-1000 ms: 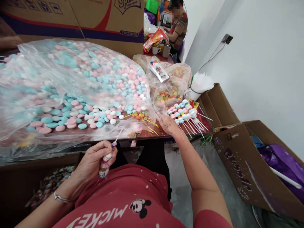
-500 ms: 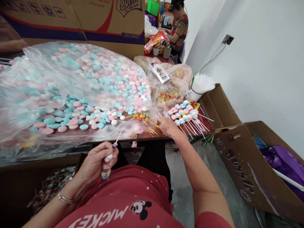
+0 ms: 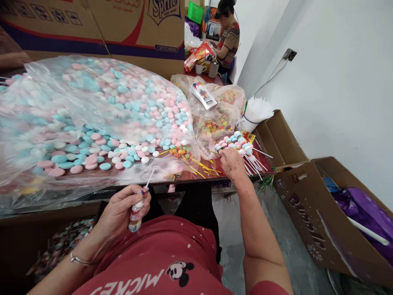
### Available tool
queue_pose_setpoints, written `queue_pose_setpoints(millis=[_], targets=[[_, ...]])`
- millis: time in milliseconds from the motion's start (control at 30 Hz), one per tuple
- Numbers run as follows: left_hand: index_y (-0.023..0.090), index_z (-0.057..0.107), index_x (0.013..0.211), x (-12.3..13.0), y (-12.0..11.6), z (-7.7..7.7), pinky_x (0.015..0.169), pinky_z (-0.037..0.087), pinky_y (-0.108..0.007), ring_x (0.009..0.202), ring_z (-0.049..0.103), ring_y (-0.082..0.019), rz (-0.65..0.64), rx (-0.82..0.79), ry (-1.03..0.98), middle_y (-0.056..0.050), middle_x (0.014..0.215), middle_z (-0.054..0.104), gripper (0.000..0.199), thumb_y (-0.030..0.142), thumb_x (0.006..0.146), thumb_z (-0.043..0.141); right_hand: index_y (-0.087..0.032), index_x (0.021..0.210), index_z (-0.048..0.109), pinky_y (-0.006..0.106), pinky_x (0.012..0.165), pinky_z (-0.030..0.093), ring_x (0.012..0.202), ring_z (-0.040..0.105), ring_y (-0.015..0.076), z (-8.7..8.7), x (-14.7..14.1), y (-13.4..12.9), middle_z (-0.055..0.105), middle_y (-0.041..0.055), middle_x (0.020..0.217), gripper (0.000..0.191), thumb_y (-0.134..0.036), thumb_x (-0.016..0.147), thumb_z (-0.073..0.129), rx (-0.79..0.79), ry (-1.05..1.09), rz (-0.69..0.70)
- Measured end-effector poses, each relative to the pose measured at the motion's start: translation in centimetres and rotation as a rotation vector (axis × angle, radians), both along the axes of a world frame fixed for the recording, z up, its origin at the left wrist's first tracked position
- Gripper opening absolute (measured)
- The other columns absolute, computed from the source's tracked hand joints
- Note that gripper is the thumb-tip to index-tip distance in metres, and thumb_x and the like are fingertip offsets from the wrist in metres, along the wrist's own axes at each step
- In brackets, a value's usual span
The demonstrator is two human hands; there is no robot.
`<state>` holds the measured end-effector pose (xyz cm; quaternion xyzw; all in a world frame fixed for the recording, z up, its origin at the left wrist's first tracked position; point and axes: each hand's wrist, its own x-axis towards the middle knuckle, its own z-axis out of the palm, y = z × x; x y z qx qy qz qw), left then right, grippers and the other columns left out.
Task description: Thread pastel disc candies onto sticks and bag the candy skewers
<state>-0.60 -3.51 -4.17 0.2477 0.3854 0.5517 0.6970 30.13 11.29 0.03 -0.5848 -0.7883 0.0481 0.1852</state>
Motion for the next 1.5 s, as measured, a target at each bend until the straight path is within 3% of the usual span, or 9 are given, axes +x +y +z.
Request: queue_pose_setpoints(millis=[100, 200, 367, 533, 900, 1133, 1267, 1400, 1500], targets=[[0.015, 0.059, 0.067, 1.1, 0.3, 1.0, 0.037, 0.033, -0.016, 0.039, 0.053, -0.008, -0.031, 0.049, -0.011, -0.001, 0.060, 0.066, 0.024, 0.028, 0.071, 0.078, -0.019, 0.083, 0.066, 0.030, 0.074, 0.046, 0.079, 0.060, 0.0188, 0.0, -2.1, -2.4, 0.068, 0.0045, 0.084, 0.019, -0.022, 0.081, 0.047, 0.115, 0.419, -0.099], [0.015, 0.059, 0.069, 2.6, 1.1, 2.1, 0.037, 0.035, -0.016, 0.040, 0.054, -0.009, -0.079, 0.101, -0.010, -0.002, 0.060, 0.067, 0.022, 0.027, 0.072, 0.076, -0.020, 0.083, 0.069, 0.028, 0.072, 0.048, 0.075, 0.061, 0.0161, -0.6, -6.4, -5.3, 0.068, 0.0008, 0.080, 0.018, -0.023, 0.079, 0.052, -0.013, 0.692, 0.047], [0.015, 0.057, 0.071, 3.6, 2.7, 2.5, 0.039, 0.039, -0.017, 0.042, 0.056, -0.010, -0.100, 0.142, -0.004, -0.002, 0.063, 0.068, 0.021, 0.027, 0.075, 0.073, -0.022, 0.085, 0.074, 0.027, 0.075, 0.049, 0.078, 0.061, 0.0141, -1.0, -11.3, -8.0, 0.065, 0.0007, 0.080, 0.025, -0.019, 0.083, 0.049, -0.175, 0.838, 0.318], [0.015, 0.058, 0.078, 3.1, 2.9, 2.0, 0.037, 0.037, -0.016, 0.041, 0.055, -0.009, -0.045, 0.100, 0.015, 0.000, 0.061, 0.067, 0.018, 0.027, 0.075, 0.071, -0.023, 0.079, 0.075, 0.024, 0.068, 0.048, 0.069, 0.058, 0.0111, -1.4, -11.8, -8.2, 0.062, -0.0013, 0.072, 0.026, -0.016, 0.082, 0.050, -0.143, 0.868, 0.348], [0.018, 0.054, 0.079, 3.3, 2.9, 2.1, 0.038, 0.036, -0.016, 0.041, 0.054, -0.009, 0.108, 0.060, 0.090, 0.001, 0.060, 0.067, 0.024, 0.029, 0.072, 0.073, -0.021, 0.088, 0.071, 0.028, 0.076, 0.052, 0.081, 0.064, 0.0145, -1.2, -12.0, -8.4, 0.069, 0.0016, 0.084, 0.026, -0.015, 0.085, 0.046, -0.218, 0.728, 0.407], [0.017, 0.053, 0.073, 3.4, 3.2, 2.5, 0.037, 0.037, -0.016, 0.040, 0.054, -0.008, 0.133, 0.003, 0.069, 0.002, 0.058, 0.066, 0.023, 0.027, 0.068, 0.074, -0.021, 0.087, 0.066, 0.027, 0.078, 0.050, 0.082, 0.062, 0.0150, -2.1, -12.5, -8.6, 0.067, 0.0030, 0.085, 0.018, -0.017, 0.092, 0.049, -0.013, 0.545, 0.416], [0.016, 0.054, 0.071, 3.4, 3.4, 2.6, 0.036, 0.037, -0.015, 0.038, 0.053, -0.008, 0.132, -0.040, 0.056, 0.002, 0.057, 0.065, 0.023, 0.026, 0.066, 0.074, -0.018, 0.085, 0.064, 0.031, 0.077, 0.048, 0.081, 0.058, 0.0176, -2.7, -12.7, -8.4, 0.064, 0.0059, 0.080, 0.024, -0.014, 0.095, 0.042, 0.279, 0.290, 0.466], [0.017, 0.055, 0.070, 3.3, 3.6, 2.0, 0.032, 0.036, -0.015, 0.035, 0.053, -0.010, 0.082, -0.098, 0.055, 0.003, 0.047, 0.060, 0.022, 0.025, 0.064, 0.075, -0.016, 0.087, 0.065, 0.035, 0.075, 0.045, 0.079, 0.054, 0.0196, -2.1, -12.1, -7.3, 0.063, 0.0062, 0.077, 0.025, -0.016, 0.097, 0.043, 0.535, 0.027, 0.693], [0.016, 0.060, 0.073, 3.0, 3.8, 1.4, 0.029, 0.035, -0.016, 0.033, 0.053, -0.012, -0.030, -0.137, 0.072, 0.001, 0.046, 0.061, 0.021, 0.025, 0.062, 0.075, -0.014, 0.093, 0.066, 0.036, 0.079, 0.046, 0.092, 0.055, 0.0206, -1.2, -11.5, -6.2, 0.068, 0.0081, 0.093, 0.024, -0.018, 0.099, 0.042, 0.576, 0.012, 0.909]])
